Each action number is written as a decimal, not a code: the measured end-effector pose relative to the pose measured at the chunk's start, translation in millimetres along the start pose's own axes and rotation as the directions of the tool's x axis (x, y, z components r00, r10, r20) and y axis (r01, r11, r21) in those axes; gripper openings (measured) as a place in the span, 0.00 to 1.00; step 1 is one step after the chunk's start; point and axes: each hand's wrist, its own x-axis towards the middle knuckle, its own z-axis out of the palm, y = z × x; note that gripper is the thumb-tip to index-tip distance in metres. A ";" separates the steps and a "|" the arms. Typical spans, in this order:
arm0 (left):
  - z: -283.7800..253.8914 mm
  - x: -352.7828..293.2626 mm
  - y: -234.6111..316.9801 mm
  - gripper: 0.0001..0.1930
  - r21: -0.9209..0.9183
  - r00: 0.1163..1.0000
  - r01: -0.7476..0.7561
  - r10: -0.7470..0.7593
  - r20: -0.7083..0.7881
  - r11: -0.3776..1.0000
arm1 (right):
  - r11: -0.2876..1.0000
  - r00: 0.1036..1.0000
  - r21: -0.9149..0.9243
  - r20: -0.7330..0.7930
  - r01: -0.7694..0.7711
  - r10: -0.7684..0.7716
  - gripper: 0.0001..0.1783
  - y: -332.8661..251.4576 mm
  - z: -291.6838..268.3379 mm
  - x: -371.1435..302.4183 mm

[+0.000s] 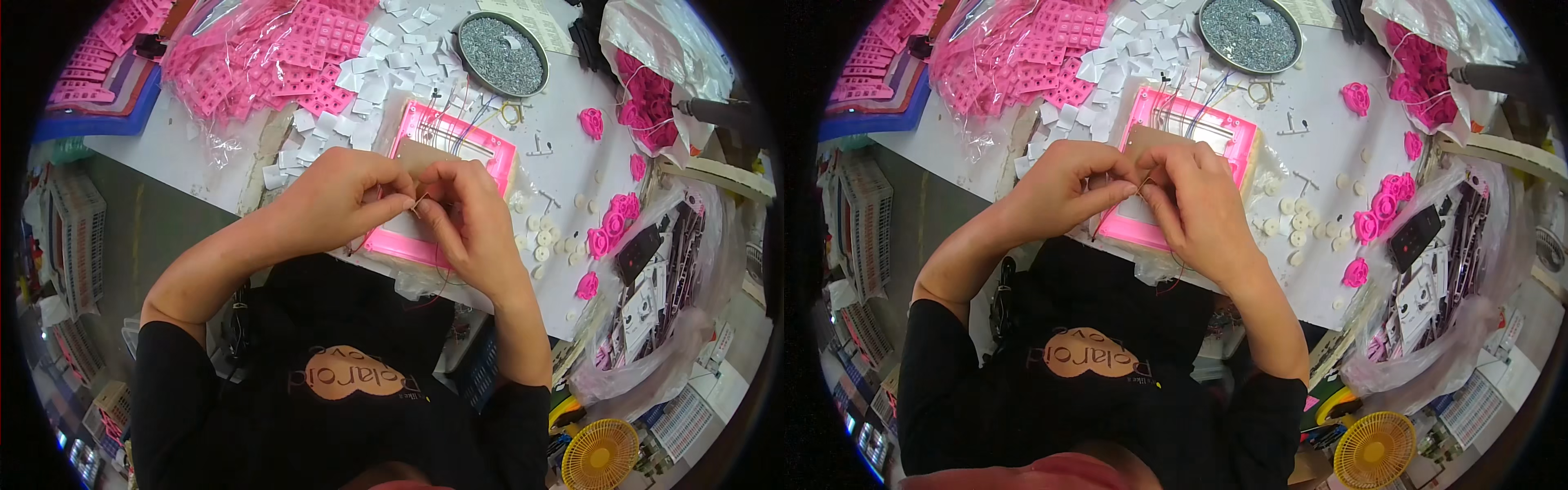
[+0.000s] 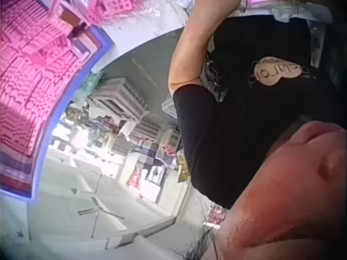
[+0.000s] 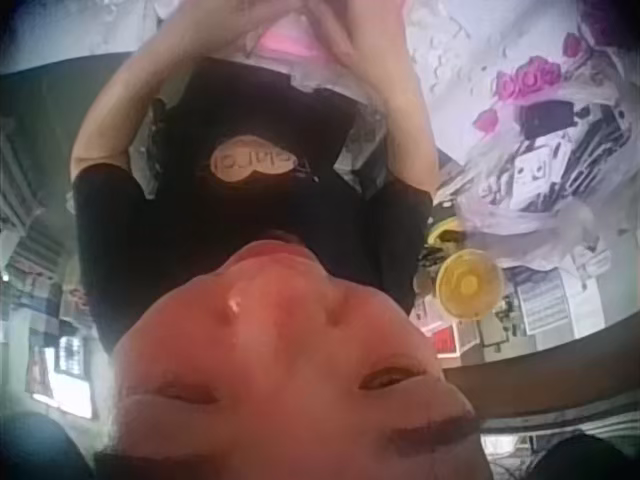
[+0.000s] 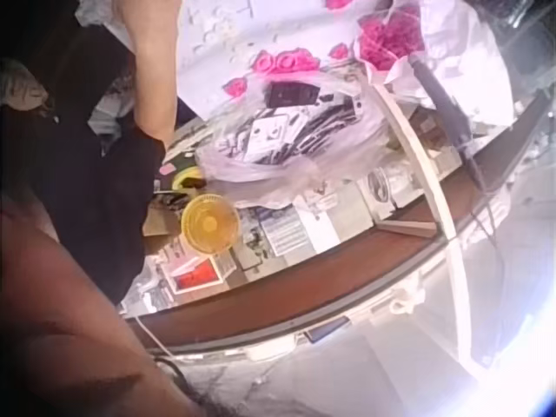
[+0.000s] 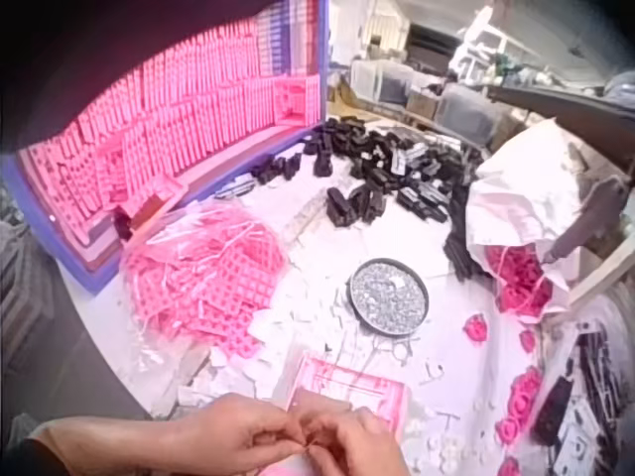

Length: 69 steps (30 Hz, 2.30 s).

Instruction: Assembling a toy calculator by installing internal circuit boards and securing the plastic casing.

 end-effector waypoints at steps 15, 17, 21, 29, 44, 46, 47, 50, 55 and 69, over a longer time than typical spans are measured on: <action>11.7 -3.1 -5.0 0.05 0.208 0.984 -0.129 0.152 -0.095 0.970 | 0.996 0.999 0.085 -0.016 0.030 -0.028 0.13 1.0 8.4 0.5; 4.9 -2.7 -4.9 0.05 0.071 0.996 -0.055 0.060 -0.071 0.996 | 0.984 0.999 0.176 -0.013 -0.026 0.029 0.12 5.5 8.4 -2.4; 0.8 -4.2 5.9 0.05 0.164 0.989 -0.083 0.101 -0.110 0.983 | 0.975 0.998 0.214 -0.027 -0.053 0.060 0.11 5.7 8.1 -1.1; 7.6 -2.5 -4.4 0.04 0.081 0.990 -0.100 0.108 -0.095 0.992 | 0.944 0.975 0.243 0.026 -0.222 0.223 0.11 -8.4 3.7 1.1; 17.3 -4.5 5.7 0.03 0.046 0.995 0.047 -0.042 -0.092 0.998 | 0.999 0.948 -0.012 -0.316 0.032 -0.034 0.09 -6.9 21.6 -30.7; 12.5 1.5 -1.5 0.05 -0.081 0.986 0.168 -0.169 -0.008 0.982 | 0.973 0.926 -0.156 -0.314 0.169 -0.211 0.10 -4.9 23.5 -30.5; 9.8 4.5 -4.8 0.06 -0.140 0.973 0.231 -0.227 0.040 0.963 | 0.955 0.917 -0.203 -0.293 0.218 -0.271 0.10 -4.3 23.2 -29.5; -2.8 12.7 10.4 0.09 -0.460 0.911 0.410 -0.335 0.239 0.788 | 0.894 0.886 -0.310 -0.233 0.323 -0.400 0.12 -3.0 23.0 -27.5; -5.9 10.5 11.0 0.12 -0.398 0.944 0.313 -0.238 0.227 0.862 | 0.856 0.854 -0.370 -0.238 0.361 -0.463 0.12 -1.3 22.1 -23.6; -2.4 4.8 16.6 0.12 -0.021 0.978 0.149 -0.144 0.151 0.989 | 0.959 0.927 -0.136 -0.257 0.247 -0.275 0.11 2.5 19.7 -31.7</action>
